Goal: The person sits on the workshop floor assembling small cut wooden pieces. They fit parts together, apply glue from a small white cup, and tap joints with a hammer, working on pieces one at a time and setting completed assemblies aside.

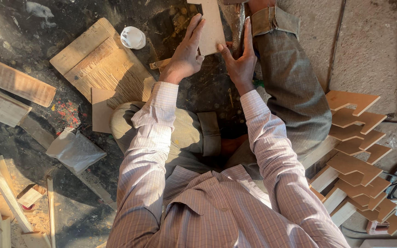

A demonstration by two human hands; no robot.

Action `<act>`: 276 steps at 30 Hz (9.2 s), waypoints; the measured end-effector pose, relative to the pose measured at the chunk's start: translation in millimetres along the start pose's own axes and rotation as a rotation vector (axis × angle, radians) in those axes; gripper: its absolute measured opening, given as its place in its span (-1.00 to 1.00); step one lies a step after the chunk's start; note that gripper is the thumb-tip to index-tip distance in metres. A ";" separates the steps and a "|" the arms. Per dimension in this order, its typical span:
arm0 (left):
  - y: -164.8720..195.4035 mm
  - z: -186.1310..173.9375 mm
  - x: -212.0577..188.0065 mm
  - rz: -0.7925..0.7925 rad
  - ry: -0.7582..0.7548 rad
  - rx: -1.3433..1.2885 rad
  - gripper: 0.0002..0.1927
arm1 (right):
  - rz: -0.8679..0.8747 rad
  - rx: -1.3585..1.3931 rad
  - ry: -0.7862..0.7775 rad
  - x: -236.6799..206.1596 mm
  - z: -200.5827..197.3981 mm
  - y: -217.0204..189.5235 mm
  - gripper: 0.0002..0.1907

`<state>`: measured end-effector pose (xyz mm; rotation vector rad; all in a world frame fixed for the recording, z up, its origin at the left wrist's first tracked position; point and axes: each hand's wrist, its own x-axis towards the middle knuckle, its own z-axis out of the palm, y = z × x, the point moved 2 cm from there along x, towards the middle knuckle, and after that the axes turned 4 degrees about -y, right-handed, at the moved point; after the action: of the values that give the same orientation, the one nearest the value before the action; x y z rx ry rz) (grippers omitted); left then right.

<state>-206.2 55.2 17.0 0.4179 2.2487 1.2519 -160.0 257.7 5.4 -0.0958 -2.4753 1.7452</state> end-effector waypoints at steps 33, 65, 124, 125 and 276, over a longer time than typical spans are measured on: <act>-129.8 -112.3 -390.3 -0.607 1.199 0.354 -0.86 | -0.064 0.150 -0.128 -32.8 12.3 -35.7 -0.13; 43.1 4.3 -56.5 0.448 0.545 -0.084 -0.65 | -0.110 -0.117 0.010 -14.5 -7.8 -39.9 -0.10; 25.2 28.8 -28.8 0.460 0.553 0.166 -0.63 | -0.139 -0.103 0.036 -7.2 -7.9 -35.3 -0.10; 25.0 29.0 -28.5 0.467 0.551 0.167 -0.64 | -0.130 -0.089 0.030 -6.9 -7.9 -34.5 -0.10; -7.3 1.7 -20.1 0.077 0.349 0.057 -0.05 | -0.419 -0.523 -0.026 -87.4 -50.7 -156.8 -0.47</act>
<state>-188.9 42.5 16.0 0.3288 2.5859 1.3916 -64.9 242.2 165.1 0.3758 -2.6538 0.9263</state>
